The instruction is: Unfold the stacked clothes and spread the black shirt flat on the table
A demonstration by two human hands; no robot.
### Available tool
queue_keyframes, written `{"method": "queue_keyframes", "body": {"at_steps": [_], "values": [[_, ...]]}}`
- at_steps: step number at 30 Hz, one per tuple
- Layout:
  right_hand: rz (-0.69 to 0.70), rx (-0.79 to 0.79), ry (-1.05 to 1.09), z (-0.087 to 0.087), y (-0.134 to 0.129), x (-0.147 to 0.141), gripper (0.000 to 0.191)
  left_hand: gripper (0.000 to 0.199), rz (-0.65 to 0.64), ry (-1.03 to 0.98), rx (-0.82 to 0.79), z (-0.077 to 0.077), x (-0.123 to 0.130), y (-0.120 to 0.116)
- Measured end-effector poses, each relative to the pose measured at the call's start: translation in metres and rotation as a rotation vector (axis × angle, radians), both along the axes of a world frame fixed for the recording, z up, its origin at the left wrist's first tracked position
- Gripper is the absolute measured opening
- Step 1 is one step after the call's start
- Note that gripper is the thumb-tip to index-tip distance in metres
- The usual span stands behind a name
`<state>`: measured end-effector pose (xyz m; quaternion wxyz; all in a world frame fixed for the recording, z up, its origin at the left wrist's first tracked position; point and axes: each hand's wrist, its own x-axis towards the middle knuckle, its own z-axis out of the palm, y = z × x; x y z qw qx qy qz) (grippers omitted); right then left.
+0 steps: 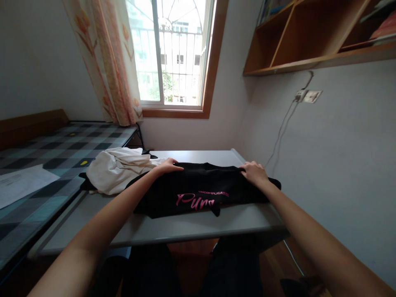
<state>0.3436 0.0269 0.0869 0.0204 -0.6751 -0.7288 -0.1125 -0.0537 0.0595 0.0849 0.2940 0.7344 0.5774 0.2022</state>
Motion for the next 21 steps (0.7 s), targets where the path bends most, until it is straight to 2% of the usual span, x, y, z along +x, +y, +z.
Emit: {"method": "queue_keyframes", "body": {"at_steps": [3, 5, 7, 9, 12, 14, 15, 17, 19, 21], "values": [[-0.004, 0.202, 0.053, 0.02, -0.008, 0.002, 0.031, 0.038, -0.073, 0.015, -0.085, 0.022, -0.011, -0.007], [-0.003, 0.291, 0.162, 0.03, -0.012, 0.005, 0.034, 0.036, -0.102, 0.016, -0.042, 0.036, -0.018, -0.016], [0.055, 0.216, 0.318, 0.035, -0.016, 0.01, 0.036, 0.035, -0.154, 0.0, 0.029, 0.048, -0.025, -0.029], [0.172, -0.026, 0.449, 0.033, -0.022, 0.015, 0.039, 0.035, -0.233, 0.017, 0.05, 0.054, -0.034, -0.044], [0.3, -0.401, 0.427, 0.02, -0.037, 0.022, 0.06, 0.048, -0.364, 0.159, 0.025, 0.05, -0.047, -0.068], [0.303, -0.497, 0.303, 0.007, -0.047, 0.023, 0.071, 0.064, -0.423, 0.303, 0.055, 0.039, -0.051, -0.083], [0.297, -0.5, 0.247, 0.002, -0.049, 0.023, 0.069, 0.069, -0.43, 0.379, 0.099, 0.033, -0.051, -0.088], [0.301, -0.454, 0.191, -0.006, -0.05, 0.019, 0.056, 0.068, -0.403, 0.515, 0.22, 0.019, -0.047, -0.096], [0.307, -0.41, 0.204, -0.006, -0.043, 0.015, 0.035, 0.053, -0.365, 0.604, 0.292, 0.01, -0.041, -0.097], [0.24, -0.37, 0.233, 0.004, -0.031, 0.011, 0.021, 0.033, -0.272, 0.644, 0.314, 0.011, -0.037, -0.091]]}}
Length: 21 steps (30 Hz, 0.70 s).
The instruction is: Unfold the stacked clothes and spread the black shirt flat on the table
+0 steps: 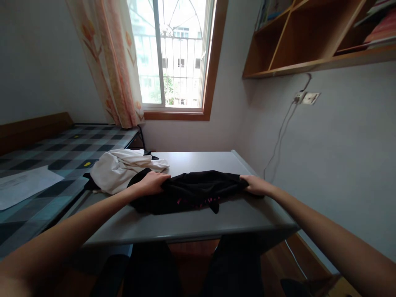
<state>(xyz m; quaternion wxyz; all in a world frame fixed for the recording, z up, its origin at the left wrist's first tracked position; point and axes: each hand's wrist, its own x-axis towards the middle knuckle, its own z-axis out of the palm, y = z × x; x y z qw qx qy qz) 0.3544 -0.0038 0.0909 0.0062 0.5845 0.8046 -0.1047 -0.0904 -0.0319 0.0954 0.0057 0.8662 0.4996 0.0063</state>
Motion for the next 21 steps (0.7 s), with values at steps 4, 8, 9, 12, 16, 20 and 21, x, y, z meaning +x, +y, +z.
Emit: {"method": "queue_keyframes", "body": {"at_steps": [4, 8, 9, 12, 16, 20, 21], "values": [[-0.339, 0.326, 0.133, 0.048, 0.024, -0.01, 0.023, 0.023, 0.309, -0.176, 0.335, 0.039, 0.001, 0.03], [-0.373, 0.984, 0.522, 0.117, 0.036, -0.026, 0.032, 0.026, 0.31, -0.605, 0.768, 0.104, 0.008, 0.06], [-0.376, 1.101, 0.614, 0.132, 0.037, -0.029, 0.035, 0.027, 0.266, -0.713, 0.789, 0.117, 0.011, 0.063], [-0.357, 1.077, 0.767, 0.164, 0.032, -0.029, 0.032, 0.025, 0.117, -0.85, 0.536, 0.143, 0.016, 0.058], [-0.168, 0.409, 0.722, 0.187, 0.001, 0.003, 0.022, 0.034, -0.152, -0.667, -0.18, 0.154, -0.006, 0.018], [-0.068, -0.248, 0.453, 0.214, -0.046, 0.045, 0.045, 0.045, -0.156, -0.737, -0.356, 0.16, -0.038, -0.027], [-0.093, -0.192, 0.48, 0.222, -0.056, 0.052, 0.049, 0.048, -0.117, -0.824, -0.284, 0.162, -0.04, -0.033]]}}
